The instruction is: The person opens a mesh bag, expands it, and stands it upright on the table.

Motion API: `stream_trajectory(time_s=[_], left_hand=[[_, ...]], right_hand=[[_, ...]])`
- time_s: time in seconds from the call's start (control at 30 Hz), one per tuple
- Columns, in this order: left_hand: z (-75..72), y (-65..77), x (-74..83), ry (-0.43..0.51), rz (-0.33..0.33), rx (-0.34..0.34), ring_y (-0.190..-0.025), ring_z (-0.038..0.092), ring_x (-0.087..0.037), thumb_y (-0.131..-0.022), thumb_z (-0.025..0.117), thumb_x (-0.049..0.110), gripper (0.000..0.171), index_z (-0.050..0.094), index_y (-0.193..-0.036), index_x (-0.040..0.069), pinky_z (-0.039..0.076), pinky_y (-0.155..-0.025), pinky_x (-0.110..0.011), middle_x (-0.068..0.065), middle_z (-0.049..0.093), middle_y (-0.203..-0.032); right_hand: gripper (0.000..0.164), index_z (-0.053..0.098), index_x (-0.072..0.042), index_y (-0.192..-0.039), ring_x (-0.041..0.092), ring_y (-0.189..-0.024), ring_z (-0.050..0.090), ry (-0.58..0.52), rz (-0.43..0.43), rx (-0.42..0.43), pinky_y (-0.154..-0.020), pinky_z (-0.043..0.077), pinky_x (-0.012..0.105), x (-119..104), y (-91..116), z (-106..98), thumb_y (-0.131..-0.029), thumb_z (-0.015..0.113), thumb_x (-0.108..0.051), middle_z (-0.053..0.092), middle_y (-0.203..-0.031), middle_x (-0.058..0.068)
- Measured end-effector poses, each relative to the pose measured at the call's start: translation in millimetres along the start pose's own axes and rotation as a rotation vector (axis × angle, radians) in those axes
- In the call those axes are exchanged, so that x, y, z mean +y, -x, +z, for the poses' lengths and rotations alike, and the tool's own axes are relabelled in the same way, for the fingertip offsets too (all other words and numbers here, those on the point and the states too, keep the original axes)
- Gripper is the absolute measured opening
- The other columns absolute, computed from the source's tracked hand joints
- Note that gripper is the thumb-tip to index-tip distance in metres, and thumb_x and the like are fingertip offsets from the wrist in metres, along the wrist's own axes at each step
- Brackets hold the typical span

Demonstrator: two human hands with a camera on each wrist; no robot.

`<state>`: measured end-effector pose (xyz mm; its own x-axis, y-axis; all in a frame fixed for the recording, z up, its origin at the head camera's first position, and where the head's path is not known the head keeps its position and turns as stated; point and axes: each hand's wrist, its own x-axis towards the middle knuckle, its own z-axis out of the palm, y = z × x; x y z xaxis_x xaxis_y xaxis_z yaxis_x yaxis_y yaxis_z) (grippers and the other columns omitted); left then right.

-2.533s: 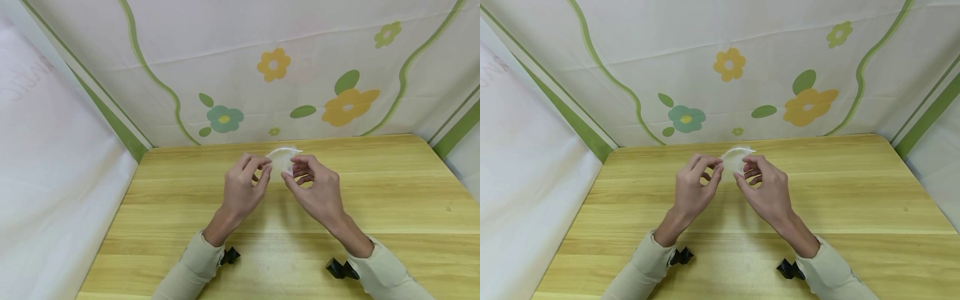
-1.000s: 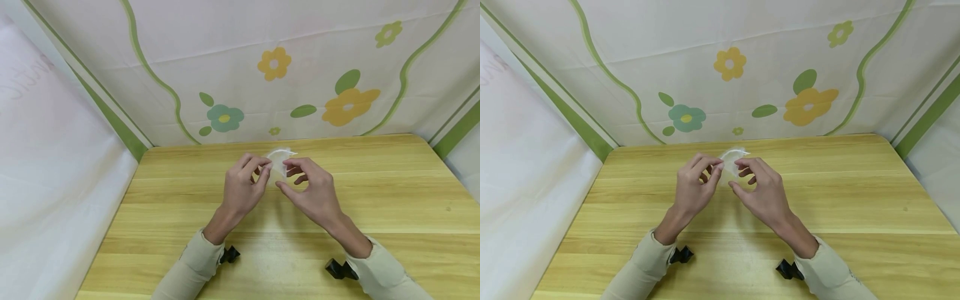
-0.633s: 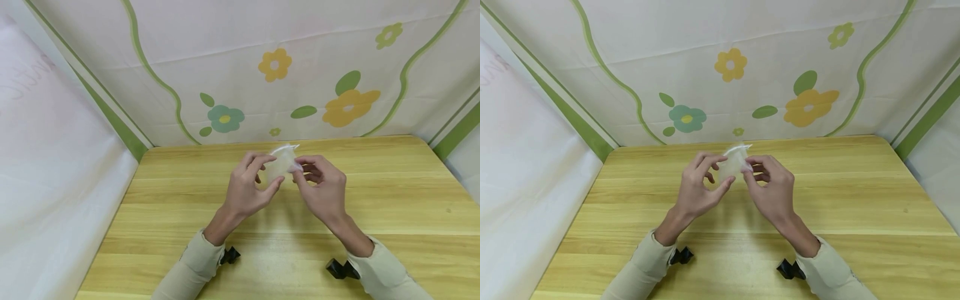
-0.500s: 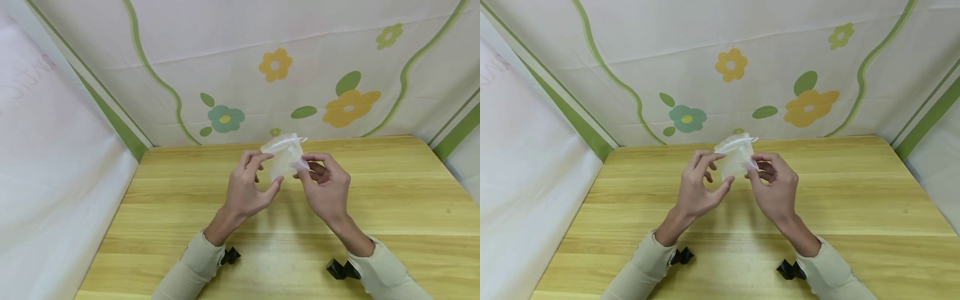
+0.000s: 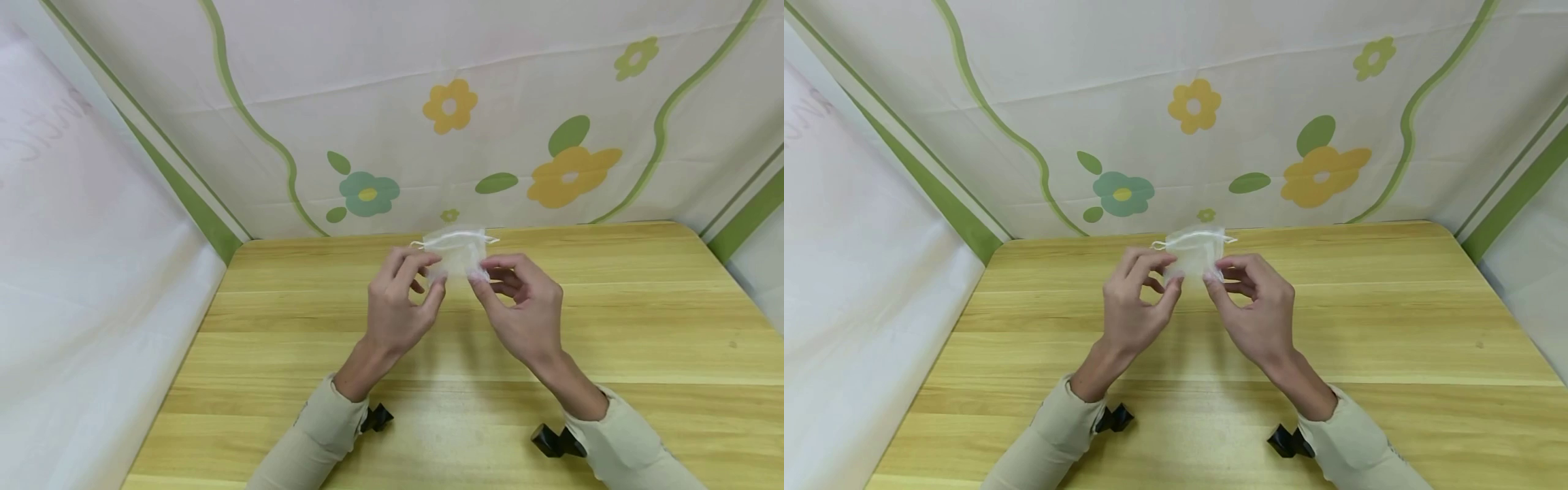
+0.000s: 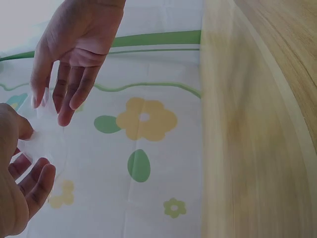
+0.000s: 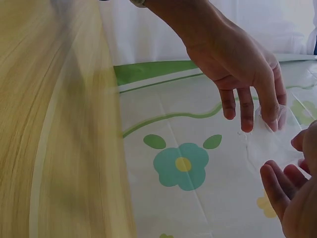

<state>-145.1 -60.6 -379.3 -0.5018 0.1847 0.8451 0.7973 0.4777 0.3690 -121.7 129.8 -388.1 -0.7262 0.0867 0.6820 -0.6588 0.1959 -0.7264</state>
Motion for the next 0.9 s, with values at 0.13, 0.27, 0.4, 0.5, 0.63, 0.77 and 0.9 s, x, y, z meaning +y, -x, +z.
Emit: stream_trajectory(time_s=[0.13,0.27,0.4,0.5,0.63,0.77,0.9], left_hand=[[1.0,0.5,0.9,-0.019,0.019,-0.023,-0.081,0.069,-0.02,-0.092,0.08,0.002,0.014,0.074,-0.104,0.001,0.058,-0.061,-0.016,-0.012,0.068,-0.101],[1.6,1.1,1.1,-0.016,0.023,-0.041,-0.081,0.069,-0.02,-0.092,0.08,0.003,0.013,0.075,-0.105,0.001,0.058,-0.061,-0.016,-0.012,0.068,-0.101],[0.9,1.7,0.7,-0.027,0.011,-0.075,-0.08,0.07,-0.019,-0.093,0.08,0.006,0.015,0.076,-0.106,0.001,0.057,-0.061,-0.016,-0.012,0.069,-0.101],[-0.3,1.9,-0.8,-0.036,0.001,-0.096,-0.076,0.069,-0.018,-0.093,0.081,0.008,0.015,0.076,-0.107,0.002,0.055,-0.059,-0.016,-0.011,0.069,-0.1],[-2.0,0.9,-2.5,-0.05,-0.015,-0.112,-0.071,0.068,-0.016,-0.094,0.081,0.01,0.014,0.077,-0.106,0.003,0.052,-0.054,-0.015,-0.01,0.07,-0.098],[-3.3,-0.1,-2.9,-0.069,-0.033,-0.13,-0.068,0.069,-0.014,-0.097,0.078,0.012,0.012,0.078,-0.106,0.003,0.053,-0.054,-0.016,-0.009,0.071,-0.094],[-3.5,0.0,-2.7,-0.097,-0.035,-0.133,-0.064,0.069,-0.014,-0.099,0.077,0.013,0.013,0.079,-0.107,0.003,0.053,-0.055,-0.016,-0.008,0.071,-0.089]], right_hand=[[0.016,0.072,0.011,-0.106,0.002,-0.093,0.077,0.046,0.0,-0.015,-0.077,0.064,0.018,-0.6,0.7,-0.6,-0.093,0.079,0.003,0.075,-0.101,0.02],[0.016,0.074,0.008,-0.105,-0.001,-0.093,0.076,0.071,0.022,-0.028,-0.073,0.063,0.016,-2.9,0.3,-0.4,-0.09,0.078,0.009,0.076,-0.101,0.018],[0.014,0.076,0.005,-0.106,-0.001,-0.09,0.076,0.075,0.027,-0.028,-0.072,0.063,0.015,-3.5,0.2,0.1,-0.092,0.076,0.008,0.077,-0.1,0.017],[0.013,0.076,0.004,-0.107,-0.003,-0.089,0.076,0.093,0.039,-0.03,-0.072,0.062,0.014,-4.1,-0.8,-0.5,-0.094,0.076,0.005,0.077,-0.101,0.016],[0.019,0.074,0.004,-0.112,-0.005,-0.094,0.074,0.126,0.083,-0.053,-0.076,0.062,0.014,-3.8,-1.5,-2.6,-0.094,0.078,0.003,0.077,-0.107,0.015],[0.022,0.073,0.004,-0.116,-0.006,-0.095,0.074,0.137,0.108,-0.076,-0.077,0.063,0.014,-2.5,-1.3,-4.1,-0.095,0.078,0.002,0.076,-0.113,0.016],[0.02,0.074,0.003,-0.117,-0.006,-0.093,0.074,0.141,0.089,-0.084,-0.076,0.063,0.014,-1.8,-1.1,-4.1,-0.097,0.075,0.001,0.077,-0.113,0.016]])
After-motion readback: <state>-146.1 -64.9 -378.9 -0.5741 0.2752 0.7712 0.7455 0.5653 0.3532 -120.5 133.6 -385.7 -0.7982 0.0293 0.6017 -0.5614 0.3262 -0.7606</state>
